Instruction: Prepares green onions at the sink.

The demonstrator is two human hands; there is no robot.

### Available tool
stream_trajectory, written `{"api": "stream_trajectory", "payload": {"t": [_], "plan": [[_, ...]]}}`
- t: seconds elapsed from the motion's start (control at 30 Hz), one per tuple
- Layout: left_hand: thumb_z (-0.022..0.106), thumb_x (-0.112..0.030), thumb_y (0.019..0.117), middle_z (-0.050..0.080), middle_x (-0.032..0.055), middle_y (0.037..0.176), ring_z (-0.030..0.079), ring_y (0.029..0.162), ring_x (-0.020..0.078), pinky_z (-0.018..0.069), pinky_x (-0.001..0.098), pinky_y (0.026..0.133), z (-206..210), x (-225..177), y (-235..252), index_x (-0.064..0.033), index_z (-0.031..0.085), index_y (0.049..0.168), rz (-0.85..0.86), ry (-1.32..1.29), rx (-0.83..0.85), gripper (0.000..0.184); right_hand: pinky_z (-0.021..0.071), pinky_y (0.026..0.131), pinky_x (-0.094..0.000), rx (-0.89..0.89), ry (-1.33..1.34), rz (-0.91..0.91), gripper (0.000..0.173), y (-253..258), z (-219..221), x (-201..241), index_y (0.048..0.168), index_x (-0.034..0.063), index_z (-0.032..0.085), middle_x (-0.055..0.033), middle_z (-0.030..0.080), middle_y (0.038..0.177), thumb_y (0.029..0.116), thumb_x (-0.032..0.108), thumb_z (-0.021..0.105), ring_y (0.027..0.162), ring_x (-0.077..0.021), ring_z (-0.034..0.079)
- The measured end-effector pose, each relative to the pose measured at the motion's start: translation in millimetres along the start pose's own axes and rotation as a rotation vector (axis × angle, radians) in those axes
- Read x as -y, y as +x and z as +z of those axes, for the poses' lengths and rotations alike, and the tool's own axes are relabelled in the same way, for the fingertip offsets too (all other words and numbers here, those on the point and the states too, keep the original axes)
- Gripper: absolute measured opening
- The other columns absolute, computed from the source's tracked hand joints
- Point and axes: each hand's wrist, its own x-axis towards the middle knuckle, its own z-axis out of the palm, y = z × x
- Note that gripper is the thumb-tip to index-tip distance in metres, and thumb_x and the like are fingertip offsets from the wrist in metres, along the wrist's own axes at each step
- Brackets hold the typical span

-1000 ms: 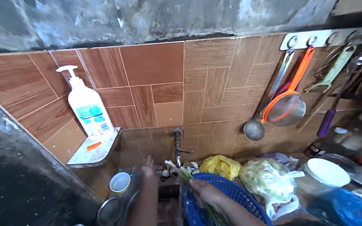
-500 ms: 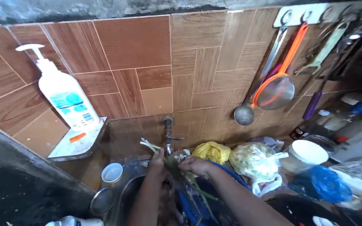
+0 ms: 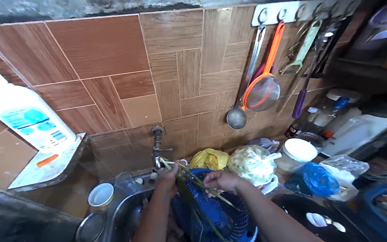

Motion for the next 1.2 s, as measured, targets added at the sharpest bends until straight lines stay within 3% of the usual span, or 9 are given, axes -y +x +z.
{"api": "stream_trajectory", "payload": {"t": [0.07, 0.17, 0.27, 0.4, 0.6, 0.83, 0.97, 1.07, 1.2], "plan": [[0.042, -0.015, 0.1115, 0.071, 0.0158, 0.109, 0.071, 0.082, 0.0222, 0.0595, 0.0343, 0.071, 3.4, 0.5, -1.8, -0.0010, 0.051, 0.133, -0.009, -0.029, -0.003, 0.028, 0.0597, 0.076, -0.0305, 0.029, 0.068, 0.003, 0.018, -1.3, 0.6, -3.1, 0.119, 0.0022, 0.059, -0.0052, 0.072, 0.095, 0.1049, 0.012, 0.058, 0.081, -0.0144, 0.071], [0.042, -0.016, 0.1113, 0.070, 0.0161, 0.108, 0.070, 0.080, 0.0221, 0.0590, 0.0345, 0.070, 5.8, 0.1, 0.1, -0.0011, 0.051, 0.132, -0.013, -0.019, -0.040, 0.027, 0.0596, 0.070, -0.0320, -0.097, 0.044, -0.121, 0.038, 0.1, 12.0, -2.5, 0.127, 0.0019, 0.055, -0.0081, 0.068, 0.101, 0.0974, 0.019, 0.072, 0.076, -0.0158, 0.069], [0.048, -0.017, 0.1099, 0.067, 0.0161, 0.100, 0.066, 0.072, 0.0213, 0.0580, 0.0348, 0.065, 10.0, 1.6, 1.4, 0.0015, 0.056, 0.128, 0.001, 0.042, -0.149, 0.027, 0.0594, 0.082, -0.0377, -0.276, -0.213, -0.302, 0.053, 8.7, 29.0, 2.4, 0.134, 0.0027, 0.055, -0.0148, 0.062, 0.125, 0.0917, 0.024, 0.079, 0.092, -0.0207, 0.068], [0.053, -0.020, 0.1085, 0.067, 0.0182, 0.110, 0.069, 0.087, 0.0234, 0.0591, 0.0373, 0.075, 18.2, 1.2, -6.5, 0.0028, 0.054, 0.132, 0.030, 0.124, -0.204, 0.032, 0.0518, 0.104, -0.0480, -0.447, -0.517, -0.317, 0.036, 20.3, 49.4, 12.8, 0.121, 0.0081, 0.073, -0.0163, 0.064, 0.134, 0.1005, 0.037, 0.066, 0.117, -0.0290, 0.065], [0.053, -0.026, 0.1086, 0.067, 0.0184, 0.112, 0.066, 0.099, 0.0240, 0.0550, 0.0409, 0.088, 11.3, 4.2, -11.7, 0.0026, 0.060, 0.128, 0.026, 0.315, -0.144, 0.036, 0.0423, 0.111, -0.0523, -0.397, -0.800, -0.198, 0.038, 19.9, 70.9, 53.3, 0.123, -0.0004, 0.068, -0.0212, 0.066, 0.126, 0.1076, 0.031, 0.053, 0.124, -0.0356, 0.061], [0.051, -0.016, 0.1089, 0.065, 0.0173, 0.100, 0.065, 0.079, 0.0205, 0.0558, 0.0332, 0.072, 6.8, -2.5, -7.2, 0.0043, 0.053, 0.128, 0.010, 0.035, -0.238, 0.028, 0.0523, 0.098, -0.0453, -0.484, -0.558, -0.357, 0.023, 26.1, 73.4, 52.9, 0.107, -0.0018, 0.072, -0.0172, 0.072, 0.108, 0.1057, 0.014, 0.055, 0.104, -0.0280, 0.069], [0.047, -0.015, 0.1095, 0.063, 0.0153, 0.095, 0.059, 0.066, 0.0180, 0.0513, 0.0310, 0.059, -7.6, -8.7, 2.7, 0.0017, 0.052, 0.127, -0.034, -0.051, -0.284, 0.025, 0.0547, 0.092, -0.0424, -0.468, -0.405, -0.290, 0.023, 24.2, 62.3, 51.7, 0.111, -0.0004, 0.069, -0.0141, 0.071, 0.101, 0.1079, 0.016, 0.053, 0.095, -0.0227, 0.069], [0.047, -0.020, 0.1103, 0.063, 0.0153, 0.098, 0.058, 0.070, 0.0198, 0.0505, 0.0345, 0.062, -16.2, -7.4, 9.7, 0.0013, 0.056, 0.127, -0.034, 0.026, -0.307, 0.029, 0.0501, 0.078, -0.0352, -0.243, -0.356, -0.093, 0.032, 16.0, 46.7, 50.0, 0.123, 0.0007, 0.062, -0.0092, 0.060, 0.094, 0.1129, 0.021, 0.040, 0.080, -0.0163, 0.057], [0.043, -0.023, 0.1118, 0.065, 0.0165, 0.110, 0.063, 0.081, 0.0214, 0.0528, 0.0363, 0.070, -7.5, -11.0, 5.0, 0.0012, 0.054, 0.133, -0.033, 0.076, -0.322, 0.034, 0.0373, 0.055, -0.0229, -0.035, -0.304, -0.022, 0.052, 5.2, 43.1, 38.5, 0.112, 0.0066, 0.067, 0.0046, 0.052, 0.077, 0.1129, 0.044, 0.031, 0.057, -0.0035, 0.041]]}}
